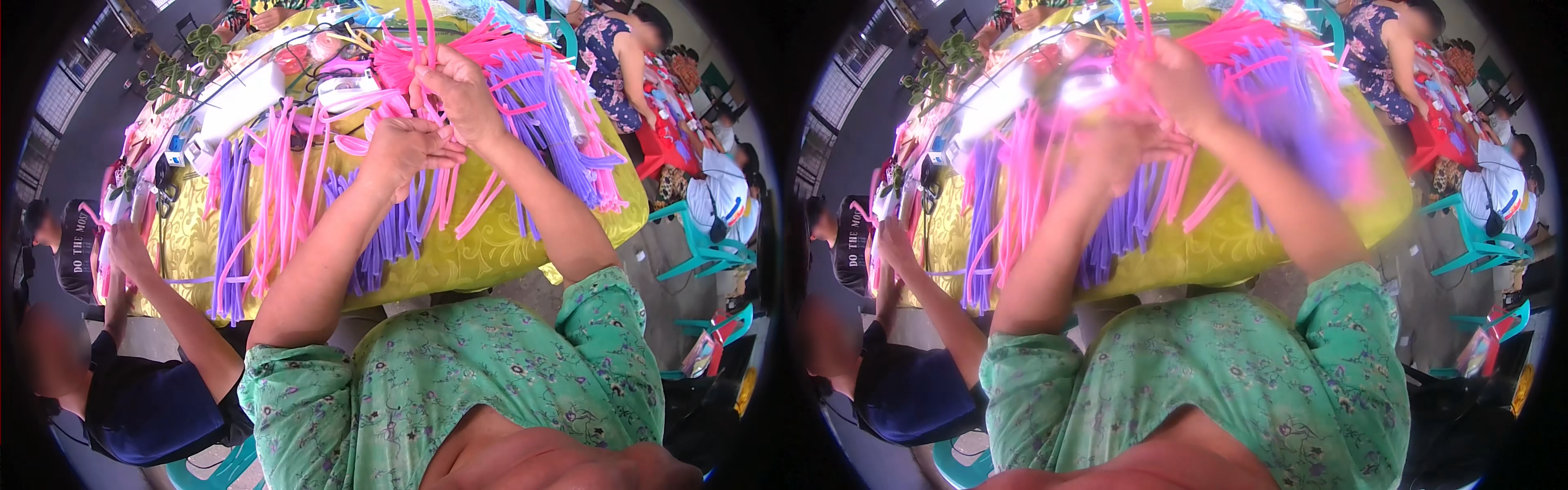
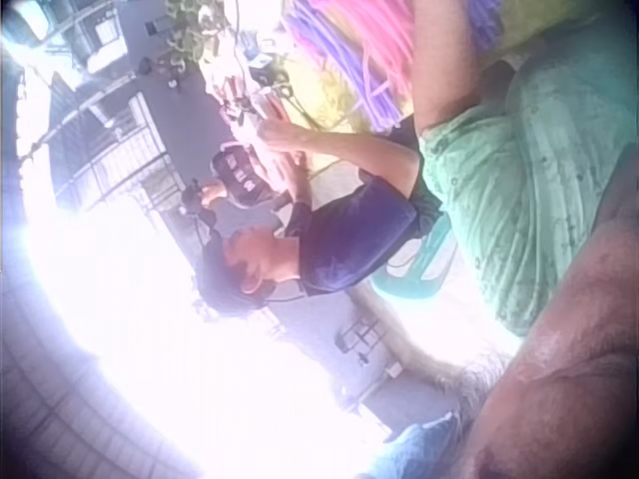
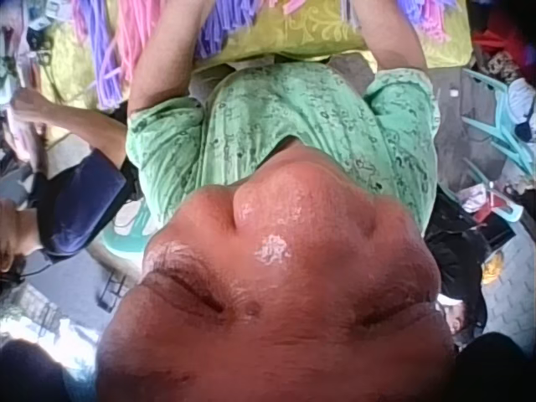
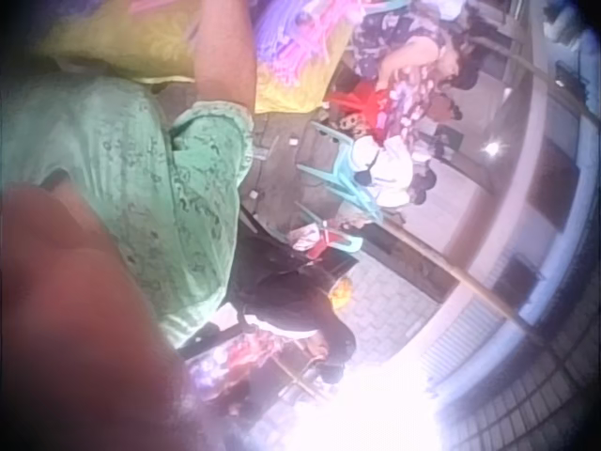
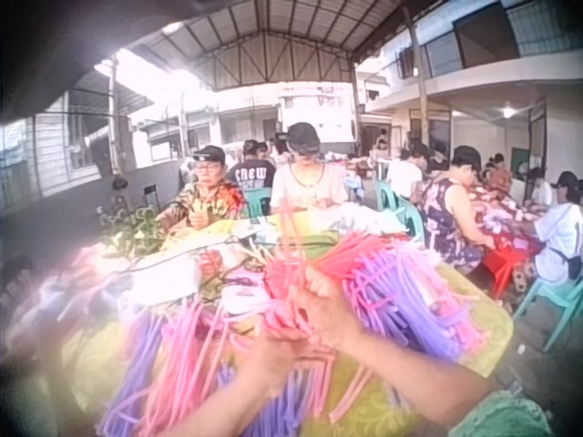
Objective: The person weaves together pink and purple plastic strips by hand at a table, interlocking the flexible materials to create a floral or decorative pattern.
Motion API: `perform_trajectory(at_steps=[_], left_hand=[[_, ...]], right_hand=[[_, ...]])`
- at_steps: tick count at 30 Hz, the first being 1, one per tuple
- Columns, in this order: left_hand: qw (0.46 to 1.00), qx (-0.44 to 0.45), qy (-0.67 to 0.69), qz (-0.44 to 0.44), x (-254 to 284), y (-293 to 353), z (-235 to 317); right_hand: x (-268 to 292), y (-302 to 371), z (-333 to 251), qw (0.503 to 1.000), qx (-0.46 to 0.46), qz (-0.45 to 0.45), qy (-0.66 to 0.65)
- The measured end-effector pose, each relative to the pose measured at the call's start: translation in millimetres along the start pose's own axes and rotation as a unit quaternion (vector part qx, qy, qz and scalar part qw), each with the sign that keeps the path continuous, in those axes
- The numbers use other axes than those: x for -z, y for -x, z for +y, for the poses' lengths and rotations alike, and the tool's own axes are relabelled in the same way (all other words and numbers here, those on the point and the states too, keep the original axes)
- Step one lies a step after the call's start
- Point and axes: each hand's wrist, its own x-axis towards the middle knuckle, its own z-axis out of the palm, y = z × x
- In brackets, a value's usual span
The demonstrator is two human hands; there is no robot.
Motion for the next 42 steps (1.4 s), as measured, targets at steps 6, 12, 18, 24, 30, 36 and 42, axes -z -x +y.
perform_trajectory(at_steps=[6,12,18,24,30,36,42], left_hand=[[1.000,0.005,-0.010,-0.006,1,0,4],[0.997,-0.011,-0.078,-0.013,1,-3,2],[0.987,-0.076,-0.136,-0.032,3,-3,0],[0.982,-0.094,-0.152,-0.064,7,-6,-4],[0.983,-0.062,-0.170,-0.039,-1,0,6],[0.994,-0.060,-0.094,0.021,6,-6,5],[0.995,-0.075,-0.067,0.010,9,-8,2]], right_hand=[[-8,3,-7,0.999,0.013,0.022,0.020],[-10,4,-6,0.995,-0.003,0.026,-0.097],[-4,2,-4,0.991,-0.001,0.017,-0.131],[-2,2,-4,0.993,-0.008,0.008,-0.119],[1,1,-7,0.994,-0.016,-0.008,-0.109],[8,-4,-16,0.994,-0.052,0.004,-0.095],[18,-9,-6,0.984,-0.070,-0.026,-0.161]])
